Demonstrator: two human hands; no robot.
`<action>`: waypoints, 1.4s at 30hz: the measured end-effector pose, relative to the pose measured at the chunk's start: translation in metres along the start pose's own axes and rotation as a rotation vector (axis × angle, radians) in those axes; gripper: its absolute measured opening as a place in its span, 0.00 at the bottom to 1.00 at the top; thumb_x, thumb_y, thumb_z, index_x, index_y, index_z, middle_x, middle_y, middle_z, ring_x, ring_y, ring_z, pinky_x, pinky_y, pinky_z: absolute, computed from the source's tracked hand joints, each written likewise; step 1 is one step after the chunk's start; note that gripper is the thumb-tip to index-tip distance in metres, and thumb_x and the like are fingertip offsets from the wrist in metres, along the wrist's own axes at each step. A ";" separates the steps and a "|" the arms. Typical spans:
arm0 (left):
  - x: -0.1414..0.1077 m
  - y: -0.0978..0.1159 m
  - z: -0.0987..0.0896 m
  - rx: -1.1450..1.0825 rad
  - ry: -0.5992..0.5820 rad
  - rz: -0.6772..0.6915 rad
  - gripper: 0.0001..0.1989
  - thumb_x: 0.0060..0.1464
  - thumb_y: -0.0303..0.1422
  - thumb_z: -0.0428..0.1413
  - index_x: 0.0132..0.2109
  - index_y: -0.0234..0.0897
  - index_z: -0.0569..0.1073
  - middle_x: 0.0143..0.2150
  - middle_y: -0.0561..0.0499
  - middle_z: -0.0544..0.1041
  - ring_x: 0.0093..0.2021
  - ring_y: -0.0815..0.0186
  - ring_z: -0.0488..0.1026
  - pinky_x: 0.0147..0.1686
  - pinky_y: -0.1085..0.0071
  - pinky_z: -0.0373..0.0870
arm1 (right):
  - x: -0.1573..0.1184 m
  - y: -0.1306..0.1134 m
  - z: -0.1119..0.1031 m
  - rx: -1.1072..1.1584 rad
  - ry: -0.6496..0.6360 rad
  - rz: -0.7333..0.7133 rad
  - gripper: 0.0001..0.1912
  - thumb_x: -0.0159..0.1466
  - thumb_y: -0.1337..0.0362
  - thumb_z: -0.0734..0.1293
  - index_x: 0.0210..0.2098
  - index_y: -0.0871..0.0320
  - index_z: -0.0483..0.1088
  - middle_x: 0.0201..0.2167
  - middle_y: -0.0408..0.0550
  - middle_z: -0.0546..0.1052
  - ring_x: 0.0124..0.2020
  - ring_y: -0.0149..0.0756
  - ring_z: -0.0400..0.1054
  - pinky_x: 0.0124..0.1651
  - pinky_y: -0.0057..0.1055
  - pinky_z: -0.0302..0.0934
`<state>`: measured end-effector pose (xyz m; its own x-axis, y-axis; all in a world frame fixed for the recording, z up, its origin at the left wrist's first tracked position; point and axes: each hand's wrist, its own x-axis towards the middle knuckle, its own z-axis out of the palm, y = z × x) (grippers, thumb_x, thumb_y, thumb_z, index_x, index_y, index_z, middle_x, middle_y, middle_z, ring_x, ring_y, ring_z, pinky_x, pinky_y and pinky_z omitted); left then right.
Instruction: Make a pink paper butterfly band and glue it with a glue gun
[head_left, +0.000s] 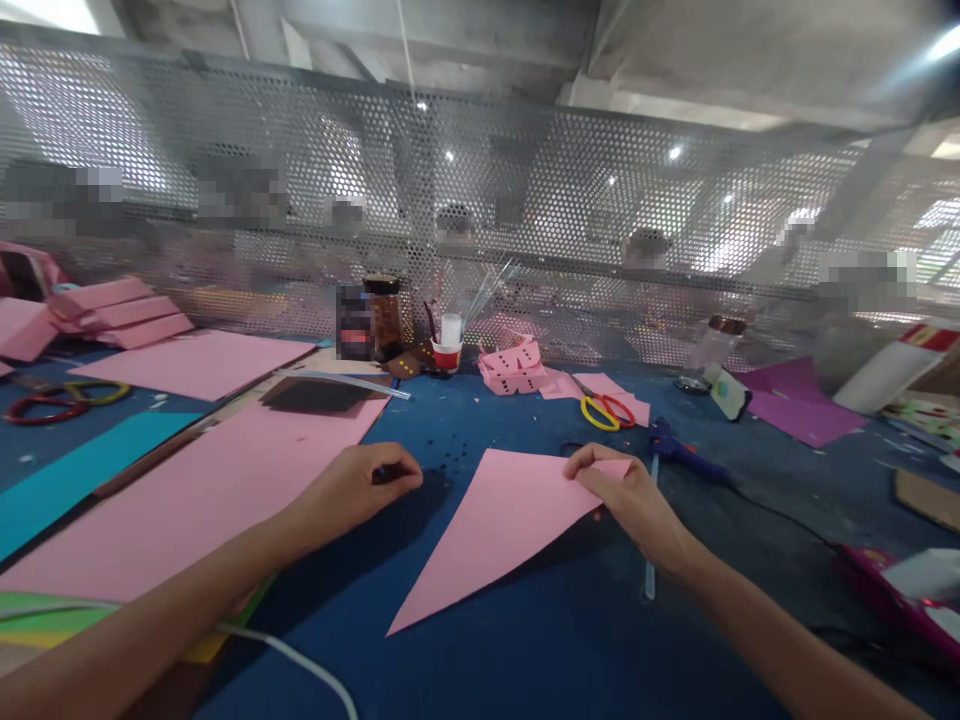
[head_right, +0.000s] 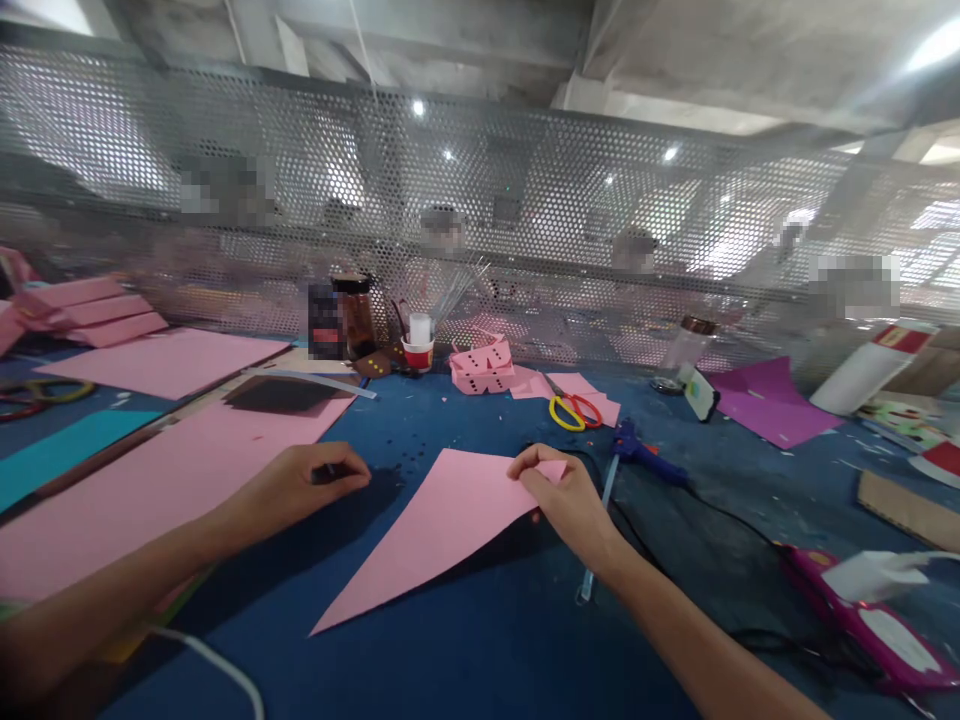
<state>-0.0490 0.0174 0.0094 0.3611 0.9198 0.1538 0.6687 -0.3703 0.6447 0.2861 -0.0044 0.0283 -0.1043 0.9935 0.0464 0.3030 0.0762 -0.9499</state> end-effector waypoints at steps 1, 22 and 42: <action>0.001 -0.001 0.003 0.091 0.033 0.074 0.11 0.60 0.40 0.55 0.39 0.40 0.78 0.38 0.50 0.80 0.39 0.62 0.74 0.40 0.69 0.69 | 0.000 0.001 0.001 -0.004 -0.004 -0.003 0.06 0.56 0.64 0.62 0.28 0.57 0.71 0.27 0.43 0.67 0.26 0.31 0.60 0.22 0.24 0.59; 0.039 0.040 0.018 0.844 -0.166 0.487 0.08 0.56 0.25 0.53 0.31 0.36 0.75 0.33 0.46 0.75 0.39 0.58 0.69 0.36 0.64 0.61 | -0.003 0.001 0.007 -0.044 -0.024 -0.037 0.07 0.57 0.65 0.62 0.29 0.55 0.72 0.27 0.42 0.69 0.27 0.30 0.62 0.25 0.23 0.62; 0.037 0.050 -0.013 0.542 -0.131 0.216 0.06 0.48 0.24 0.51 0.32 0.36 0.72 0.32 0.50 0.76 0.34 0.64 0.70 0.34 0.71 0.61 | -0.002 0.004 0.006 -0.061 -0.011 -0.065 0.07 0.58 0.65 0.62 0.30 0.55 0.72 0.30 0.42 0.71 0.26 0.30 0.63 0.25 0.24 0.63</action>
<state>-0.0109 0.0345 0.0569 0.5795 0.8056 0.1230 0.7953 -0.5920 0.1303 0.2822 -0.0069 0.0229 -0.1354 0.9854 0.1035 0.3528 0.1455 -0.9243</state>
